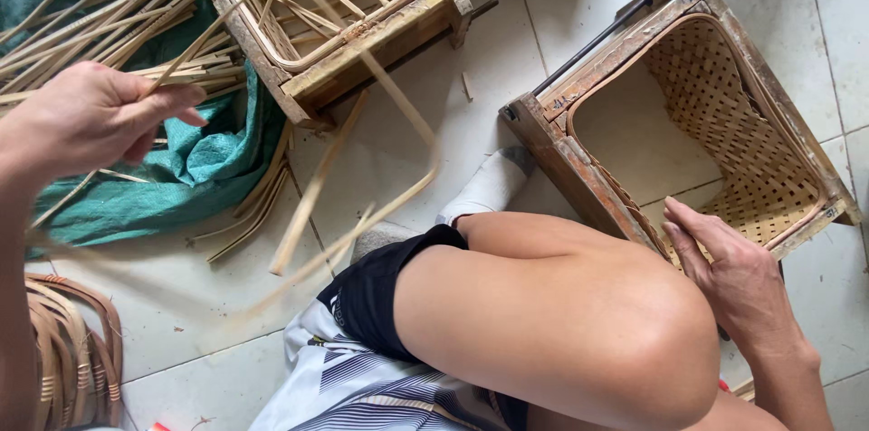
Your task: The person sits on the floor weaving a woven bamboo basket on a wooden mold. They press and tuck woven cane panels around the mold, fit a bent rim strip around the top edge, trim excess material with scissors, and press the rim into place along the basket edge.
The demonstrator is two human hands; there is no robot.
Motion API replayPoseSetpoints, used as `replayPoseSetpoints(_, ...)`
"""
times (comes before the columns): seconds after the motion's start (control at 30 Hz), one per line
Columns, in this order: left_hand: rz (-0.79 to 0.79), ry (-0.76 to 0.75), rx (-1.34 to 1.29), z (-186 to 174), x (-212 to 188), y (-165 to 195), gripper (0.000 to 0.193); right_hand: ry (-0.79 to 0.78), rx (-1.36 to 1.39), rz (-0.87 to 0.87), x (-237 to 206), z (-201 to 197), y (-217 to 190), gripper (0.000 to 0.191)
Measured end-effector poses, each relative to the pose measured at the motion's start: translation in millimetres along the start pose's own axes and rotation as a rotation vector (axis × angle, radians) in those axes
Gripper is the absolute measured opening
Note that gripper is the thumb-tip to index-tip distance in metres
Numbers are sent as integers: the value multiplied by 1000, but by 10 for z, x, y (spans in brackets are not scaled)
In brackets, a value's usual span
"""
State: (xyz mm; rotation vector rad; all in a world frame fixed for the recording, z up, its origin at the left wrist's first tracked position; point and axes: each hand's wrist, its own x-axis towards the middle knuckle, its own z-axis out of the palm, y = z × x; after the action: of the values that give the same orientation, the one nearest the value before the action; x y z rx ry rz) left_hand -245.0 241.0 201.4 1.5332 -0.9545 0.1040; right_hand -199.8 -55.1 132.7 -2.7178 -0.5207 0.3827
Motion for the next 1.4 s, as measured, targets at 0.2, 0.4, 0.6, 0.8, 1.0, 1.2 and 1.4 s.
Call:
replayPoseSetpoints(0.2, 4, -37, -25, -71, 162, -10, 39, 53, 76, -47, 245, -261, -279, 39)
replayPoseSetpoints(0.4, 36, -154, -17, 78, 290, -128, 41, 165, 592, -229, 524, -725, -632, 77)
replayPoseSetpoints(0.6, 97, -371, -40, 221, 1088, -21, 44, 588, 464, -99, 393, -894, -74, 72)
replayPoseSetpoints(0.8, -151, -655, 345, 105, 2754, -1534, 46, 942, -46, 194, -376, -783, 1091, 42)
replayPoseSetpoints(1.0, 291, -554, 395, 899, 2967, -2606, 56, 1189, 434, 289, -823, -283, 1279, 39)
replayPoseSetpoints(1.2, 582, -269, 630, 766, 2071, -2482, 49, 1128, 302, 400, -955, 35, 1468, 37)
replayPoseSetpoints(1.4, -175, -1212, 933, 905, 428, -3229, 64, 993, 253, 369, -796, 592, 1586, 35)
